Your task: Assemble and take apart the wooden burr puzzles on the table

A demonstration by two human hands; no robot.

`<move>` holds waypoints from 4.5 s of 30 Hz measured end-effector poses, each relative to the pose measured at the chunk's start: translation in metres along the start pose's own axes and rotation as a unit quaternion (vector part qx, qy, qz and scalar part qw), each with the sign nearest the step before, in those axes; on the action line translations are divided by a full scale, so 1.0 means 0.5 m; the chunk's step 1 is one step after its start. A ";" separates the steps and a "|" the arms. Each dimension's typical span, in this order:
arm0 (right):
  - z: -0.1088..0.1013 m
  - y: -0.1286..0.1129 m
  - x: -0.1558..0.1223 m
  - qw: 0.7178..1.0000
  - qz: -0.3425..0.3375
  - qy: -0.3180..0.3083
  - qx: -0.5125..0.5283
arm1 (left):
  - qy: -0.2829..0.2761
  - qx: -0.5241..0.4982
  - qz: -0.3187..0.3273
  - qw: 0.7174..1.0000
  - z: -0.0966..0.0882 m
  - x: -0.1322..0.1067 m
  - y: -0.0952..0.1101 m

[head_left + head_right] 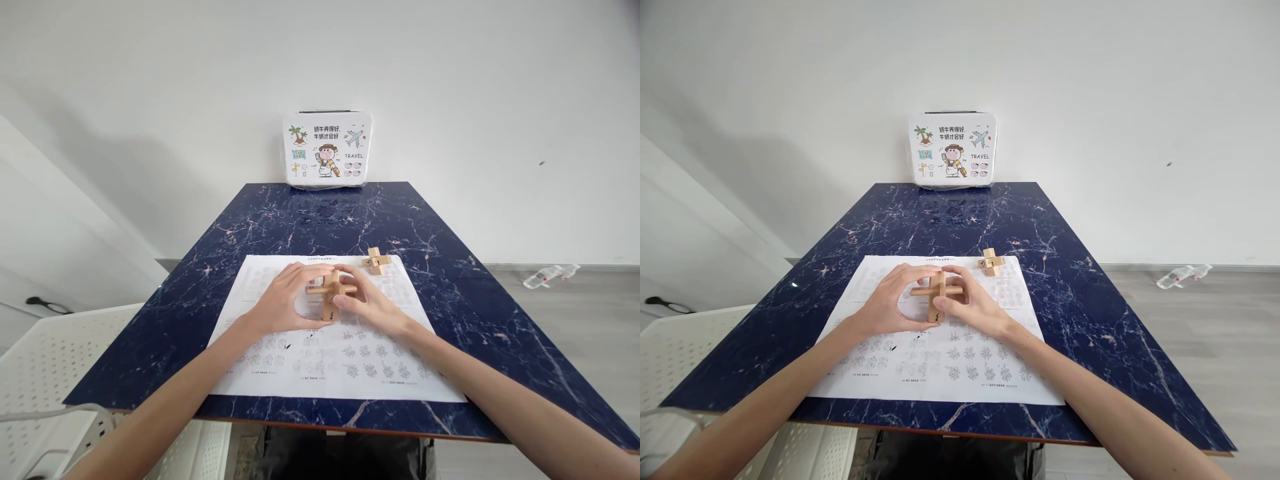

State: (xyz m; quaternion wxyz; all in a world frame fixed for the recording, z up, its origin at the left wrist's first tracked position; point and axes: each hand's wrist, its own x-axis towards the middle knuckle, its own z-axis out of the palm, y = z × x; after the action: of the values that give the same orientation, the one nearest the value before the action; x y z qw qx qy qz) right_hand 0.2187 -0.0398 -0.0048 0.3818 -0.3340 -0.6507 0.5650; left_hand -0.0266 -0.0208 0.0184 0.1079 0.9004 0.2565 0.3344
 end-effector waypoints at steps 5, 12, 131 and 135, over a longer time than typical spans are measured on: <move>-0.025 0.005 0.005 0.996 -0.011 0.056 -0.067 | 0.054 0.014 -0.078 0.995 -0.017 -0.001 -0.005; -0.006 0.030 0.008 0.936 -0.109 0.101 -0.319 | 0.126 0.015 -0.148 0.981 -0.018 -0.002 -0.011; 0.046 0.017 -0.009 0.821 -0.187 0.182 -0.508 | -0.163 -0.409 -0.305 0.844 -0.004 0.020 0.003; 0.053 0.014 -0.009 0.828 -0.181 0.182 -0.499 | -0.175 -0.430 -0.308 0.830 -0.012 0.021 -0.007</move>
State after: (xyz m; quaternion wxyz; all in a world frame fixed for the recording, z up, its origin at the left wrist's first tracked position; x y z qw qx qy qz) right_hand 0.1976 -0.0553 -0.0139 0.3695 -0.4523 -0.8116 0.0128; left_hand -0.0251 -0.0121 0.0276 0.6248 0.6806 0.3279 0.1973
